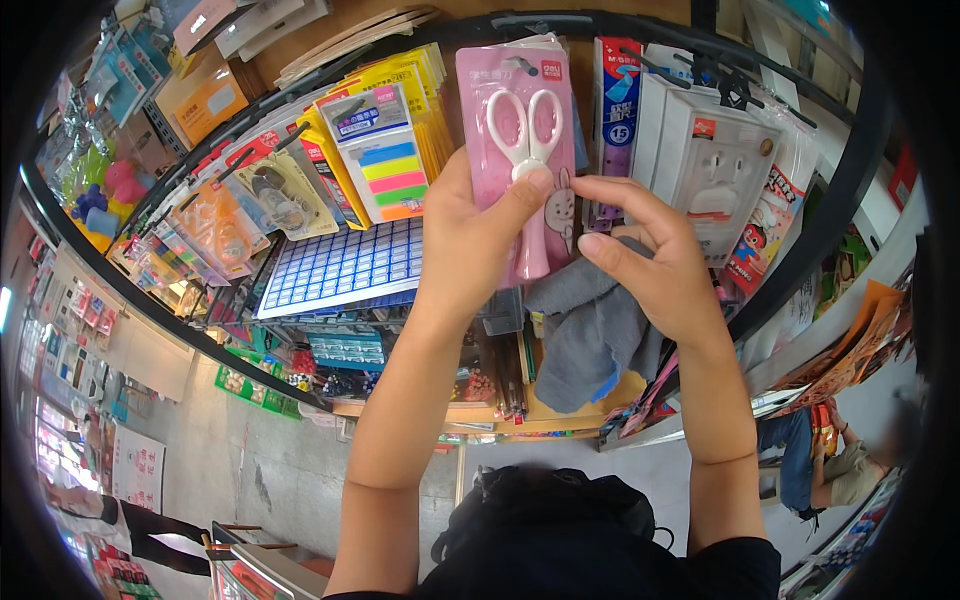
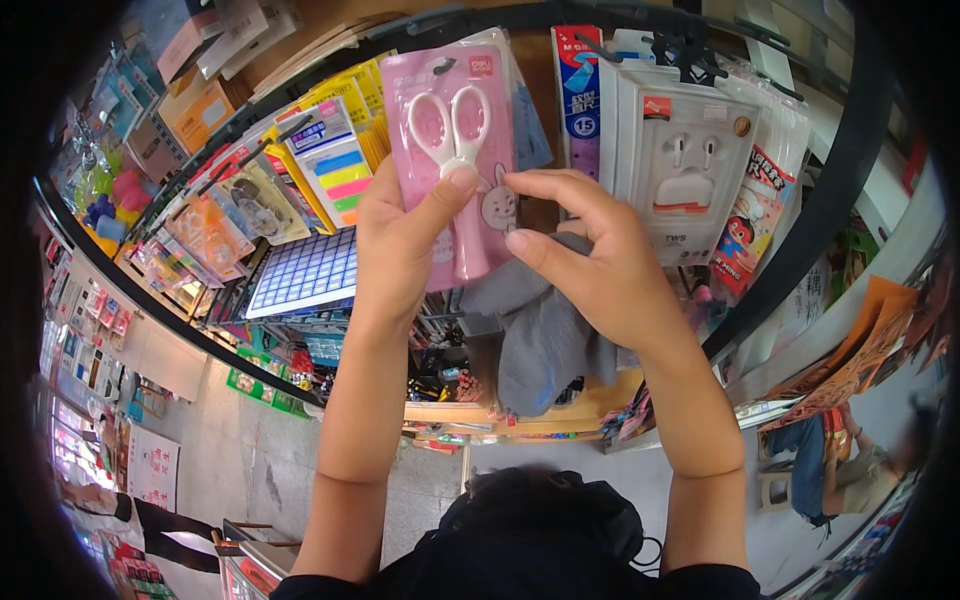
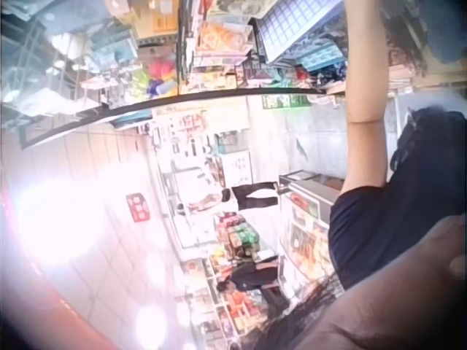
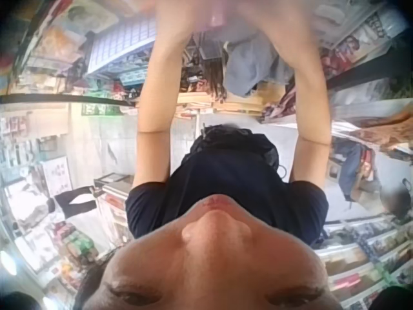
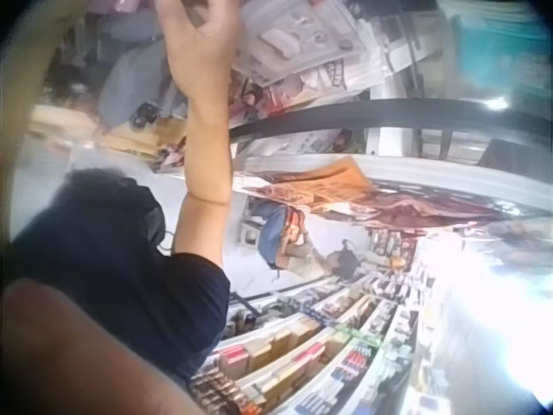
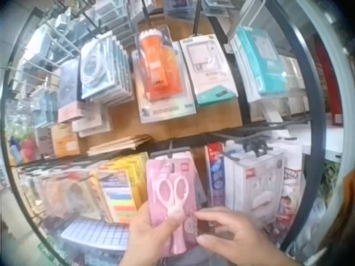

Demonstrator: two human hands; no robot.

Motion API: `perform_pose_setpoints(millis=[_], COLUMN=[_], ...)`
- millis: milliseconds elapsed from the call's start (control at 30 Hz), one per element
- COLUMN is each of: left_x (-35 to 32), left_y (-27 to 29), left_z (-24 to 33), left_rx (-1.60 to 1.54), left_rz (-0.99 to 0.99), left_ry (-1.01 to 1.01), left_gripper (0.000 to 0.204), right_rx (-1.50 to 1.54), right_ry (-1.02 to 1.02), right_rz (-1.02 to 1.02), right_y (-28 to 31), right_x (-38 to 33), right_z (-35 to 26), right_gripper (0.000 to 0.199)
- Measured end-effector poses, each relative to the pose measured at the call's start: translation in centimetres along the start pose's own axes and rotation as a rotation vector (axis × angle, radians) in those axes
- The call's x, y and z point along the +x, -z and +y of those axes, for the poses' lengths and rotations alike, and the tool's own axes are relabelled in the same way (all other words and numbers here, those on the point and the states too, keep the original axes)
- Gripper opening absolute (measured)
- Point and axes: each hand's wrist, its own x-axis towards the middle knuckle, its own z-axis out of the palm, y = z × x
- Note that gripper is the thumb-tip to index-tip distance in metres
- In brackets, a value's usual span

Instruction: The person wipes various stationery items on a retail shelf with a gray cloth. They handle colorful plastic straws, scissors, rulers, and other packaged goods, wiping each item individually before placing it back on the shelf.

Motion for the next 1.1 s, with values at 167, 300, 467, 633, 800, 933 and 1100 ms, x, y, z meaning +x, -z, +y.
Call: perform_pose_setpoints(millis=[167,300,467,633,800,933,1100], left_x=[-3.0,-2.9,-2.4,-7.9,-14.2,-18.1,-21.7], left_y=[-0.1,0.1,-0.7,0.9,1.7,1.7,2.4], left_z=[0.5,0.8,1.6,-1.1,-3.8,-5.2,-5.9], left_rx=[-0.054,-0.045,-0.048,0.003,-0.003,0.1,0.042], left_rz=[0.04,0.01,-0.075,-0.081,-0.082,-0.111,-0.104], left_ry=[-0.019,-0.078,-0.061,0.15,0.383,0.412,0.457], left_gripper=[0.037,0.04,0.042,0.043,0.042,0.036,0.04], right_rx=[0.169,0.22,0.162,0.113,-0.301,-0.446,-0.447], right_ry=[-0.084,-0.055,-0.042,0.04,0.39,0.361,0.263], right_rz=[0.142,0.284,0.316,0.359,0.32,-0.006,-0.023], right_y=[0.2,0.6,1.3,1.3,-0.4,-5.3,-6.8], right_x=[-2.8,-4.9,-5.7,-6.7,-6.5,-8.0,-11.0], right_z=[-1.3,-1.9,-1.8,-2.6,-2.4,-0.5,0.7], right_gripper=[0.027,0.016,0.013,0.01,0.019,0.032,0.023])
